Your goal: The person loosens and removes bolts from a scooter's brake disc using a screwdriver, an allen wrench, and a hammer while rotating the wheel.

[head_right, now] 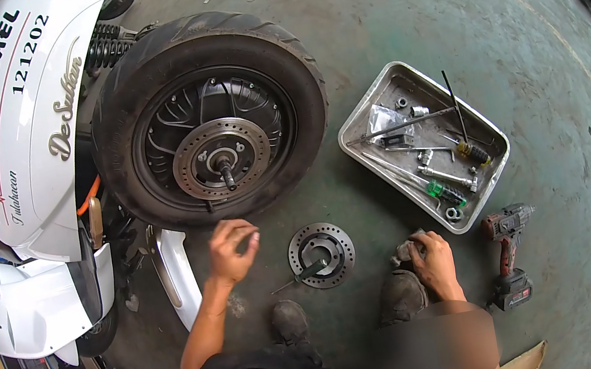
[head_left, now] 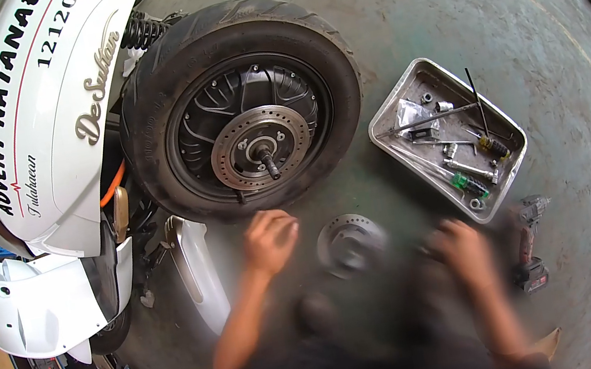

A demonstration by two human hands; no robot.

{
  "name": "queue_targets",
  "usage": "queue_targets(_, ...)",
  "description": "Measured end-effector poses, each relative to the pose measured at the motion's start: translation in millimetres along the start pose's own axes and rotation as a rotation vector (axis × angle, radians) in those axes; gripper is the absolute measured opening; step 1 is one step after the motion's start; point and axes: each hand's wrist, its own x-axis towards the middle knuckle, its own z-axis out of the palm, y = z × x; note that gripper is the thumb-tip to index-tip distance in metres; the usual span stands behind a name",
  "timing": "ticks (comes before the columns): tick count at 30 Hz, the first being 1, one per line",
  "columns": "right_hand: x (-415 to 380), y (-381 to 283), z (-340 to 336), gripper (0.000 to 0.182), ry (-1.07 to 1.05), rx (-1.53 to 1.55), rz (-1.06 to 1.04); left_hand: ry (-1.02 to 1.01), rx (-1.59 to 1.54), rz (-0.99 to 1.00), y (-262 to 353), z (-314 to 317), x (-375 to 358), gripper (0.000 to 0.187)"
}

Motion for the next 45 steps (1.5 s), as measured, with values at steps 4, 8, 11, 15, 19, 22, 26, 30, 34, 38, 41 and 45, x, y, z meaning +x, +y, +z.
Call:
queue_targets(4, 54.9, -19.4, 10.3, 0.023, -0.021, 0.169, -0.027, 0.358, 0.115, -0.104, -2.0, -83.1, 42.1, 0.01)
queue_targets(8, 115.0, -4.1, 15.6, 0.022, 0.126, 0.085, -0.011, 0.366, 0.016, -0.105, -21.1, -92.5, 35.2, 0.009)
queue_targets(11, 158.9, 28.4, 12.0, 0.023, 0.266, -0.108, 0.029, 0.165, -0.042, -0.178, -11.1, -55.1, 5.5, 0.008)
queue_targets(15, 182.5, 63.8, 11.7, 0.029, 0.261, -0.354, 0.012, -0.204, -0.075, -0.285, -10.6, 23.6, -69.5, 0.01)
queue_targets(19, 195.6, 71.7, 2.7, 0.033, 0.002, -0.458, 0.13, -0.413, -0.103, -0.255, 9.0, 61.0, -108.1, 0.012)
queue_targets(22, 206.2, 69.7, -8.6, 0.03, -0.125, -0.646, 0.057, -0.475, -0.174, -0.274, 10.0, 59.9, -107.9, 0.013)
queue_targets(26, 210.6, 52.0, -15.9, 0.018, -0.138, -0.575, -0.102, -0.339, -0.175, -0.23, 2.9, 37.7, -75.1, 0.015)
queue_targets(30, 134.3, -44.0, -9.3, 0.012, -0.1, -0.373, -0.497, -0.155, -0.076, -0.11, 31.0, 8.3, -15.8, 0.026)
queue_targets(34, 78.4, -131.5, 24.4, 0.014, -0.283, -0.261, -0.877, -0.344, 0.026, 0.058, 37.7, 37.1, -4.4, 0.033)
queue_targets(38, 63.9, -139.0, 27.8, 0.026, -0.159, -0.195, -0.818, -0.643, -0.196, -0.233, 24.7, 26.1, -16.6, 0.029)
queue_targets(41, 48.7, -88.6, 23.8, 0.036, 0.129, -0.017, -0.426, -0.368, -0.167, -0.356, 3.7, -19.2, -17.4, 0.026)
queue_targets(45, 7.9, 0.9, 9.9, 0.027, 0.151, -0.143, 0.083, -0.044, 0.028, -0.239, -16.4, -75.1, 7.5, 0.026)
